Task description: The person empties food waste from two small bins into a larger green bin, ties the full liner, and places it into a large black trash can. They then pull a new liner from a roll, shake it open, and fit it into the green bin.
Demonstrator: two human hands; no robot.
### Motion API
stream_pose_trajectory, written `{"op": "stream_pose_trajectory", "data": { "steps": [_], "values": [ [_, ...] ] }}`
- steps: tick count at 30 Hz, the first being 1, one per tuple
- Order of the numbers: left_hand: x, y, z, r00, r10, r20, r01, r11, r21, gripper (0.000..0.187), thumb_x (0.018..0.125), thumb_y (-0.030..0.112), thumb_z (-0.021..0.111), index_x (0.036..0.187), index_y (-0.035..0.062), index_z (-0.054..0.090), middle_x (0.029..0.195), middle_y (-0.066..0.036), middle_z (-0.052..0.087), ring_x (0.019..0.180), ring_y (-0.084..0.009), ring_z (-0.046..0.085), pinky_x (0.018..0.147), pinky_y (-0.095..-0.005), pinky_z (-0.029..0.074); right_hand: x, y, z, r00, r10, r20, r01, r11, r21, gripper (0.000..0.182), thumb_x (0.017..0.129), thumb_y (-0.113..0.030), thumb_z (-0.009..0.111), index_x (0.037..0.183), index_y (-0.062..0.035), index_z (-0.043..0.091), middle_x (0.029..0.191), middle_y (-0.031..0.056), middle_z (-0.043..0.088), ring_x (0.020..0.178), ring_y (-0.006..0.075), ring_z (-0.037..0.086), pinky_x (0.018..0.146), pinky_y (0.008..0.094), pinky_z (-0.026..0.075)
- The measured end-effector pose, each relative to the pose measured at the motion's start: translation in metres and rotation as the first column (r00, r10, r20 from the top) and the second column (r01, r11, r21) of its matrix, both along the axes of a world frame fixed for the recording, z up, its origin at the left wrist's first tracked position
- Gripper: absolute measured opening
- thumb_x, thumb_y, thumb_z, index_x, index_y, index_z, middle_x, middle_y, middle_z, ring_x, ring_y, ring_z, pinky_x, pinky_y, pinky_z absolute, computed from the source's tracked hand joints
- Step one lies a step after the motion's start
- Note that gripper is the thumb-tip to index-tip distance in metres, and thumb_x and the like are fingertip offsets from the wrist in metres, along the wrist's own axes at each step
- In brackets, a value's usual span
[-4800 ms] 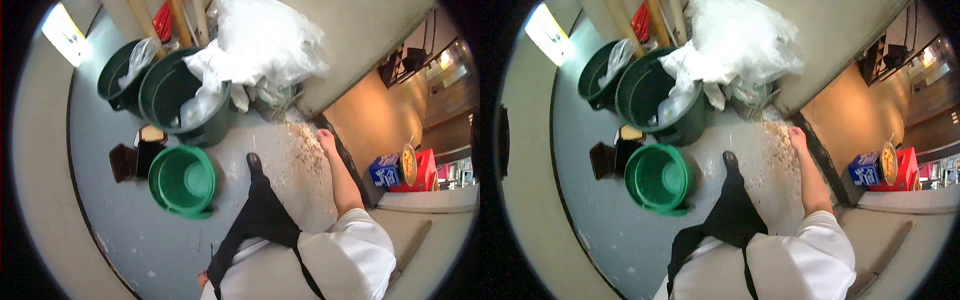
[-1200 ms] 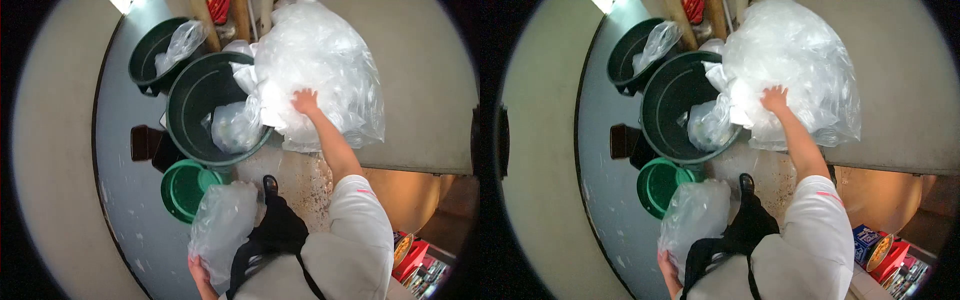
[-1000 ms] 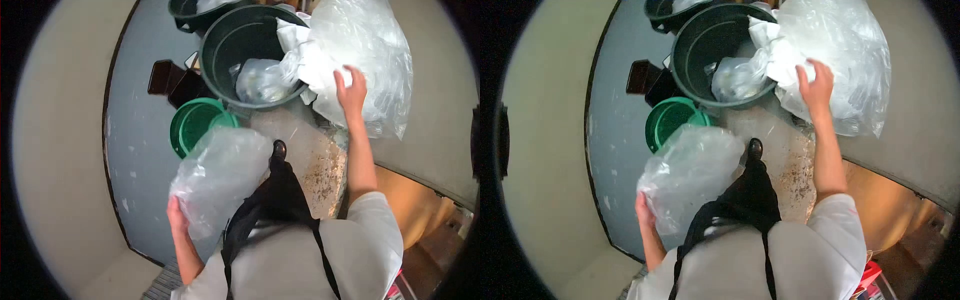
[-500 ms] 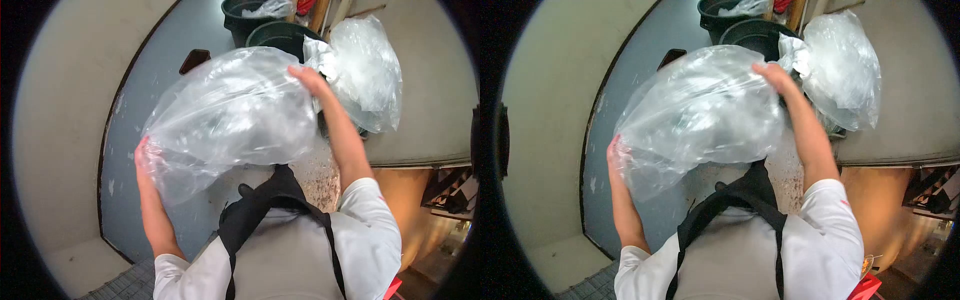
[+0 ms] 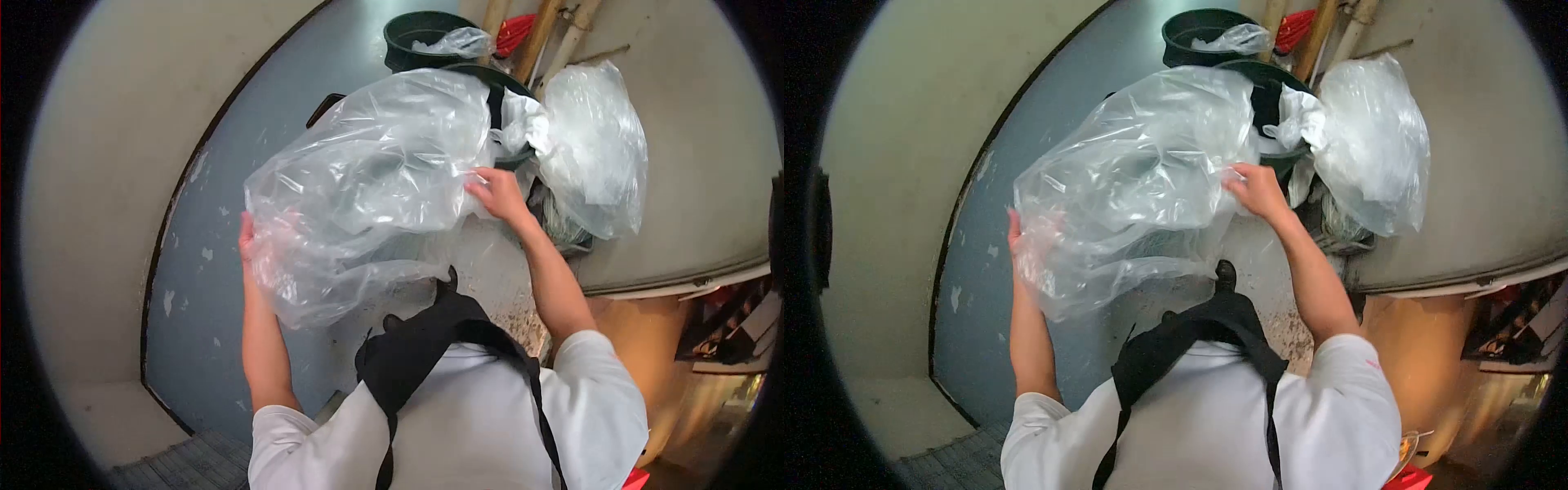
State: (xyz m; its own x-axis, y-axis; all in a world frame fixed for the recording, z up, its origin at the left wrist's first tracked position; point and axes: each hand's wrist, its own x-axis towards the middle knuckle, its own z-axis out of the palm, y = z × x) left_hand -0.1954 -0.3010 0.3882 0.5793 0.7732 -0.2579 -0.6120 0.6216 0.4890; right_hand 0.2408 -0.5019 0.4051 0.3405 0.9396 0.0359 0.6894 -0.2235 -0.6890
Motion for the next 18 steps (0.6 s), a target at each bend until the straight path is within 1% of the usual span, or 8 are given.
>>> {"op": "stream_pose_trajectory", "data": {
  "steps": [4,5,7,10,11,13,16,18],
  "values": [
    [-0.043,0.048,-0.013,0.941,-0.131,-0.311,0.141,0.99,0.008,0.049,0.091,0.04,0.057,0.12,0.0005,0.058,0.112,-0.015,0.065,0.099,-0.0307,0.064,0.087,-0.0467,0.052,0.08,0.011,0.041,0.941,-0.311,0.136,0.24,0.893,0.381,0.041,0.082,-0.04,0.07,0.093,-0.0004,0.068,0.084,0.0141,0.069,0.076,0.0273,0.066,0.074,0.0365,0.051],
    [-0.043,0.041,0.011,0.936,-0.113,-0.335,0.128,0.991,0.023,0.045,0.09,0.039,0.06,0.118,0.003,0.061,0.11,-0.013,0.066,0.096,-0.0289,0.065,0.082,-0.0453,0.054,0.104,0.006,0.066,0.933,-0.357,-0.042,0.354,0.89,0.287,0.043,0.082,-0.042,0.07,0.093,-0.0002,0.067,0.081,0.0127,0.067,0.072,0.0238,0.064,0.07,0.0349,0.05],
    [-0.108,0.116,-0.066,0.856,0.061,-0.514,0.049,0.979,0.197,0.049,0.087,0.037,0.066,0.122,0.0041,0.058,0.112,-0.016,0.065,0.097,-0.0307,0.065,0.083,-0.0462,0.053,0.156,-0.001,0.096,0.881,-0.432,-0.192,0.465,0.866,0.186,0.049,0.081,-0.047,0.07,0.091,0.0004,0.067,0.077,0.0097,0.065,0.066,0.0183,0.059,0.064,0.0318,0.048],
    [-0.11,0.121,-0.064,0.426,0.298,-0.854,0.224,0.88,0.419,0.06,0.083,0.036,0.071,0.13,0.0031,0.052,0.116,-0.022,0.062,0.106,-0.0346,0.061,0.092,-0.0496,0.048,0.177,0.009,0.124,0.889,-0.456,-0.031,0.454,0.871,0.188,0.06,0.079,-0.056,0.069,0.094,0.0024,0.065,0.081,0.0084,0.065,0.066,0.0172,0.057,0.063,0.0316,0.048],
    [-0.104,0.119,-0.063,0.1,0.387,-0.917,0.355,0.847,0.396,0.063,0.083,0.036,0.071,0.131,0.0022,0.049,0.119,-0.023,0.059,0.11,-0.0352,0.058,0.094,-0.0498,0.046,0.177,0.013,0.129,0.891,-0.453,0.035,0.441,0.88,0.178,0.064,0.079,-0.058,0.068,0.097,0.0031,0.064,0.083,0.0085,0.066,0.067,0.0176,0.057,0.064,0.0322,0.048],
    [-0.059,0.089,-0.029,-0.509,0.534,-0.675,0.552,0.804,0.22,0.07,0.082,0.035,0.072,0.135,0.0003,0.043,0.125,-0.026,0.053,0.118,-0.0365,0.052,0.099,-0.0501,0.042,0.156,0.037,0.129,0.883,-0.422,-0.205,0.462,0.855,0.235,0.069,0.08,-0.061,0.066,0.104,0.0038,0.062,0.089,0.0091,0.065,0.075,0.0189,0.059,0.068,0.0339,0.049],
    [0.01,0.068,0.002,-0.497,0.659,-0.565,0.492,0.75,0.442,0.078,0.079,0.036,0.073,0.138,-0.0013,0.038,0.134,-0.025,0.042,0.126,-0.0353,0.043,0.104,-0.0466,0.037,0.107,0.067,0.142,0.76,-0.207,-0.617,0.405,0.892,0.2,0.073,0.082,-0.062,0.062,0.114,0.0036,0.058,0.099,0.0106,0.064,0.088,0.02,0.059,0.075,0.0365,0.049],
    [0.064,0.034,0.039,0.043,0.873,-0.486,0.378,0.436,0.817,0.082,0.078,0.039,0.074,0.139,-0.0009,0.036,0.139,-0.024,0.036,0.129,-0.036,0.038,0.107,-0.0449,0.034,0.09,0.083,0.142,0.538,-0.042,-0.842,0.289,0.947,0.138,0.071,0.084,-0.059,0.061,0.121,0.0019,0.055,0.103,0.0095,0.064,0.094,0.0183,0.059,0.081,0.036,0.048]
  ]
}}
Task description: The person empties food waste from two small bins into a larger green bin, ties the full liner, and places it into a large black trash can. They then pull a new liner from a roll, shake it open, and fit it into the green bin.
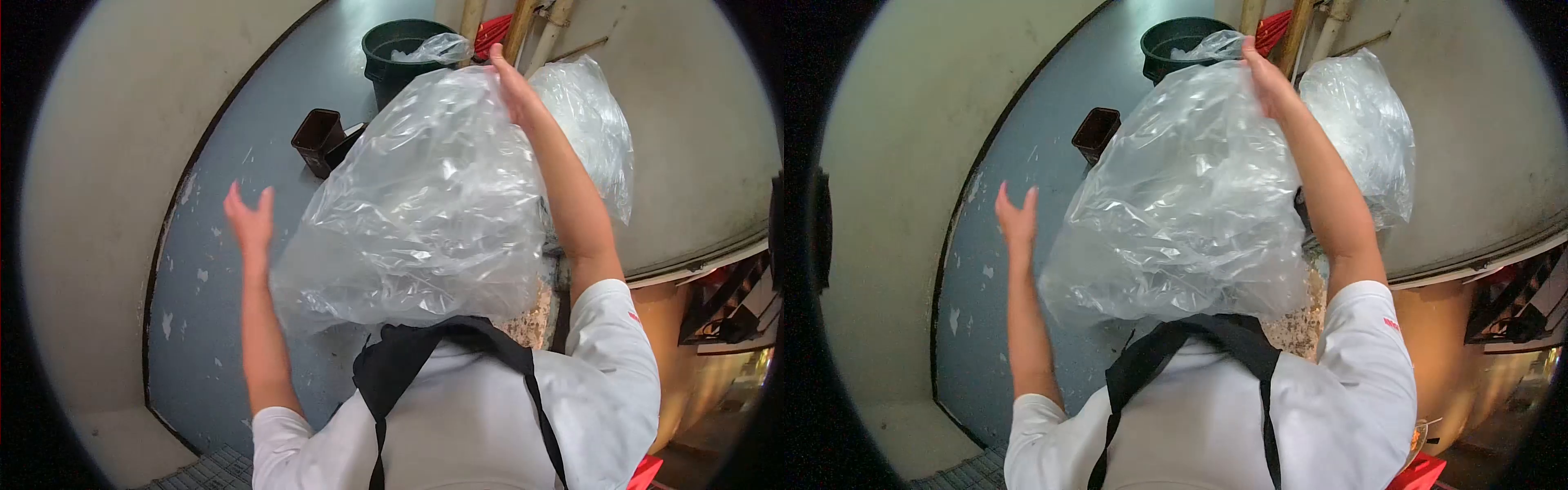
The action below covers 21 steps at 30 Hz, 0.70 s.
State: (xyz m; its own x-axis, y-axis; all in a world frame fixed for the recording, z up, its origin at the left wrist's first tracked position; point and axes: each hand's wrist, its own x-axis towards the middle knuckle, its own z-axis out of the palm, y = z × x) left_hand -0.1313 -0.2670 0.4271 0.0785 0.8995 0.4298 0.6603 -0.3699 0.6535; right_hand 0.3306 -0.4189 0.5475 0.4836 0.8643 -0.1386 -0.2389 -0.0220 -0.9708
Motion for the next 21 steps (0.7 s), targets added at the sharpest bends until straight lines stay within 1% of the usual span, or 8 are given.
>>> {"op": "stream_pose_trajectory", "data": {
  "steps": [2,6,10,13,15,17,18,21],
  "values": [
    [0.066,-0.084,0.046,0.931,-0.35,0.108,0.327,0.927,0.186,0.09,0.072,0.028,0.081,0.141,0.0011,0.031,0.142,-0.024,0.033,0.131,-0.0367,0.035,0.108,-0.045,0.031,-0.002,0.021,-0.008,0.928,0.203,-0.312,-0.196,0.979,0.053,0.067,0.086,-0.052,0.063,0.128,-0.001,0.052,0.103,0.006,0.064,0.096,0.0143,0.059,0.087,0.0334,0.046],
    [0.121,-0.106,-0.024,0.877,-0.478,0.039,0.475,0.856,-0.202,0.077,0.075,0.015,0.075,0.14,0.0046,0.035,0.117,-0.017,0.062,0.104,-0.0296,0.062,0.089,-0.0396,0.048,-0.03,0.026,-0.008,0.935,0.206,0.289,-0.22,0.975,0.017,0.04,0.086,-0.029,0.069,0.118,-0.0069,0.06,0.092,0.0048,0.065,0.079,0.012,0.06,0.068,0.0317,0.049],
    [0.077,-0.028,-0.128,0.815,-0.407,0.412,0.576,0.642,-0.505,0.051,0.076,0.009,0.07,0.125,0.0065,0.055,0.123,-0.022,0.057,0.108,-0.0348,0.059,0.09,-0.0419,0.047,-0.026,0.018,0.0,0.456,0.054,0.888,0.048,0.995,-0.086,0.029,0.085,-0.03,0.07,0.094,-0.0023,0.068,0.075,0.0065,0.065,0.066,0.0153,0.059,0.062,0.0345,0.047],
    [0.075,-0.023,-0.11,0.81,-0.494,-0.315,0.421,0.865,-0.273,0.059,0.075,0.015,0.073,0.13,0.0066,0.051,0.126,-0.019,0.054,0.118,-0.0301,0.052,0.095,-0.0398,0.044,-0.032,0.026,-0.028,0.353,-0.017,0.935,0.127,0.991,-0.03,0.041,0.086,-0.04,0.067,0.083,0.0011,0.068,0.069,0.0121,0.063,0.065,0.0216,0.059,0.064,0.0349,0.048],
    [0.107,-0.065,-0.022,0.806,-0.592,-0.022,0.592,0.806,0.014,0.068,0.073,0.021,0.076,0.133,0.0064,0.048,0.128,-0.018,0.053,0.127,-0.0284,0.043,0.1,-0.04,0.041,-0.059,0.031,-0.03,0.431,0.074,0.899,0.044,0.994,-0.103,0.037,0.088,-0.038,0.064,0.087,-0.0008,0.068,0.076,0.0088,0.065,0.069,0.0175,0.059,0.065,0.0332,0.048],
    [0.139,-0.087,0.025,0.683,-0.634,0.363,0.676,0.737,0.013,0.064,0.076,0.013,0.072,0.134,0.007,0.046,0.125,-0.015,0.054,0.122,-0.0268,0.049,0.098,-0.0385,0.042,-0.099,0.03,-0.023,0.737,0.346,0.58,-0.306,0.937,-0.17,0.037,0.091,-0.036,0.061,0.108,-0.0028,0.062,0.086,0.0029,0.065,0.075,0.0134,0.059,0.067,0.0305,0.049],
    [0.151,-0.086,0.033,0.606,-0.619,0.499,0.702,0.711,0.029,0.062,0.078,0.009,0.07,0.134,0.0074,0.045,0.124,-0.013,0.055,0.119,-0.0258,0.051,0.098,-0.0374,0.043,-0.116,0.026,-0.022,0.737,0.44,0.513,-0.49,0.871,-0.043,0.04,0.09,-0.037,0.063,0.114,-0.0041,0.06,0.09,0.0065,0.067,0.078,0.0153,0.063,0.068,0.032,0.05],
    [0.162,-0.042,0.001,0.476,-0.585,0.657,0.683,0.717,0.144,0.048,0.084,-0.005,0.06,0.129,0.006,0.048,0.119,-0.008,0.058,0.107,-0.0181,0.057,0.094,-0.0319,0.047,-0.133,-0.015,0.003,0.371,0.04,0.928,-0.294,0.953,0.077,0.061,0.078,-0.043,0.073,0.126,-0.0095,0.055,0.109,0.0139,0.063,0.099,0.0265,0.062,0.085,0.0378,0.047]
  ]
}}
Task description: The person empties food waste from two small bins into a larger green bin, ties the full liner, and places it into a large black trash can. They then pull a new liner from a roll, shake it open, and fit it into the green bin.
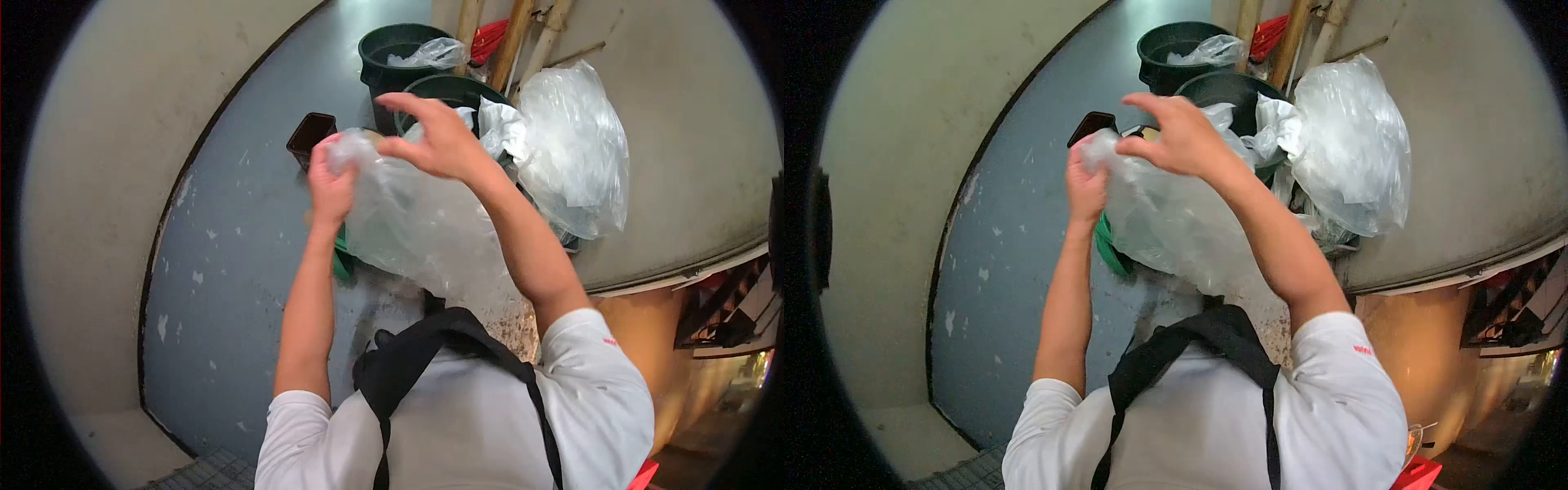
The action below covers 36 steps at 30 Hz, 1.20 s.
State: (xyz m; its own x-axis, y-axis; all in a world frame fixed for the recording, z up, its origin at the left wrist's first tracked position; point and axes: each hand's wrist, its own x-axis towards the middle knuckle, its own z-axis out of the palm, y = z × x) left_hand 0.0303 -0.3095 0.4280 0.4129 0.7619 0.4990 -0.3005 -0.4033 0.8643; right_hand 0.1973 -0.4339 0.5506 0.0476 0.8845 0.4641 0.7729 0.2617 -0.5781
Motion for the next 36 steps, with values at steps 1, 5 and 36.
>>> {"op": "stream_pose_trajectory", "data": {
  "steps": [1,5,36],
  "values": [
    [-0.012,0.01,-0.01,0.994,-0.008,0.106,0.021,0.992,-0.123,0.044,0.086,-0.004,0.059,0.128,0.0059,0.048,0.118,-0.008,0.058,0.107,-0.0178,0.057,0.094,-0.0319,0.047,0.004,-0.019,-0.004,0.989,-0.082,0.122,0.064,0.987,0.145,0.068,0.074,-0.043,0.075,0.129,-0.0109,0.053,0.114,0.0151,0.061,0.104,0.0292,0.059,0.089,0.039,0.045],
    [-0.061,0.025,-0.012,0.96,0.043,0.278,0.036,0.961,-0.274,0.034,0.091,-0.002,0.055,0.124,0.0059,0.05,0.116,-0.006,0.059,0.104,-0.0167,0.058,0.093,-0.0315,0.048,-0.021,-0.073,-0.105,0.876,-0.238,0.42,0.225,0.971,0.08,0.087,0.066,-0.046,0.079,0.138,-0.0124,0.044,0.132,0.022,0.047,0.118,0.039,0.049,0.095,0.0451,0.041],
    [-0.015,0.02,0.04,0.961,0.27,0.058,-0.199,0.825,-0.529,0.041,0.089,0.018,0.06,0.123,-0.003,0.053,0.114,-0.013,0.061,0.101,-0.024,0.06,0.088,-0.038,0.05,-0.002,-0.082,0.0,1.0,0.007,-0.009,-0.005,0.988,0.153,0.097,0.069,-0.047,0.079,0.143,-0.0029,0.034,0.136,0.0213,0.047,0.125,0.0347,0.048,0.106,0.0396,0.037]
  ]
}}
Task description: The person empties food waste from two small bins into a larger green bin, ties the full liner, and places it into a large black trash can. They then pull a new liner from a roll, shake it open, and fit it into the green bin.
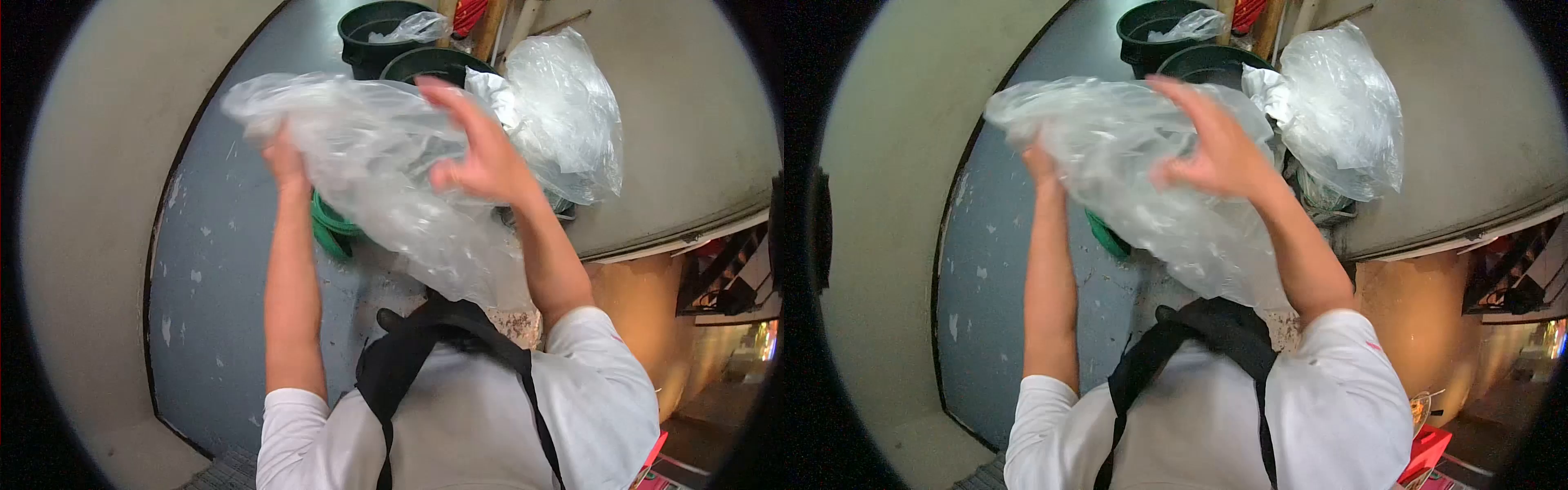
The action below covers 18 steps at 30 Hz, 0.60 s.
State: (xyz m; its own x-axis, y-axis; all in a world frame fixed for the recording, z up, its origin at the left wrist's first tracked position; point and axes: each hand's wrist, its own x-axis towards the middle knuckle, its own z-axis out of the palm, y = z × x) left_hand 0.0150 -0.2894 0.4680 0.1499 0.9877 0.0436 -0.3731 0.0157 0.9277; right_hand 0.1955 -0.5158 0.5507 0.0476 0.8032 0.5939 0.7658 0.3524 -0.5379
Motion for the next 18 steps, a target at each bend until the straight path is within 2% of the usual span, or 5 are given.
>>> {"op": "stream_pose_trajectory", "data": {
  "steps": [4,8,13,16,18],
  "values": [
    [-0.036,0.047,-0.038,0.863,-0.328,0.384,0.285,0.944,0.166,0.048,0.096,0.034,0.044,0.129,0.0002,0.049,0.126,-0.015,0.056,0.108,-0.0281,0.058,0.09,-0.0403,0.051,-0.041,-0.082,-0.132,0.934,-0.335,-0.12,0.171,0.718,-0.675,0.089,0.074,-0.047,0.077,0.141,-0.0049,0.038,0.133,0.0237,0.051,0.122,0.0379,0.05,0.104,0.0424,0.038],
    [-0.045,0.085,-0.034,0.89,-0.256,0.377,0.272,0.962,0.01,0.053,0.098,0.04,0.037,0.133,0.0008,0.045,0.131,-0.016,0.051,0.114,-0.0306,0.054,0.095,-0.0411,0.047,-0.039,-0.143,-0.271,0.911,-0.411,-0.04,0.275,0.676,-0.683,0.031,0.081,-0.029,0.072,0.105,-0.0092,0.066,0.093,0.012,0.07,0.091,0.0276,0.066,0.079,0.0381,0.05],
    [-0.068,0.044,0.031,0.931,-0.188,0.313,0.208,0.978,-0.031,0.056,0.099,0.045,0.031,0.136,0.0045,0.041,0.136,-0.014,0.048,0.123,-0.0271,0.047,0.103,-0.0393,0.042,0.06,-0.26,-0.375,0.702,-0.635,-0.322,0.146,0.57,-0.808,0.047,0.076,-0.03,0.075,0.115,-0.0072,0.06,0.099,0.0108,0.066,0.093,0.0244,0.062,0.082,0.0345,0.047],
    [-0.046,0.026,0.049,0.977,-0.135,0.168,0.127,0.99,0.056,0.052,0.099,0.044,0.033,0.129,0.0039,0.045,0.129,-0.013,0.053,0.115,-0.0271,0.053,0.097,-0.0392,0.047,0.116,-0.277,-0.368,0.517,-0.799,-0.307,0.096,0.411,-0.907,0.072,0.079,-0.037,0.073,0.139,-0.0109,0.043,0.122,0.0104,0.055,0.114,0.024,0.052,0.092,0.0356,0.042],
    [-0.037,0.019,0.055,0.992,-0.087,0.092,0.075,0.99,0.122,0.05,0.098,0.043,0.034,0.125,0.0034,0.049,0.125,-0.013,0.056,0.11,-0.027,0.057,0.093,-0.0391,0.05,0.14,-0.251,-0.335,-0.015,-0.617,-0.787,0.357,0.731,-0.581,0.081,0.082,-0.04,0.069,0.147,-0.0128,0.029,0.127,0.0105,0.049,0.119,0.0233,0.047,0.095,0.041,0.04]
  ]
}}
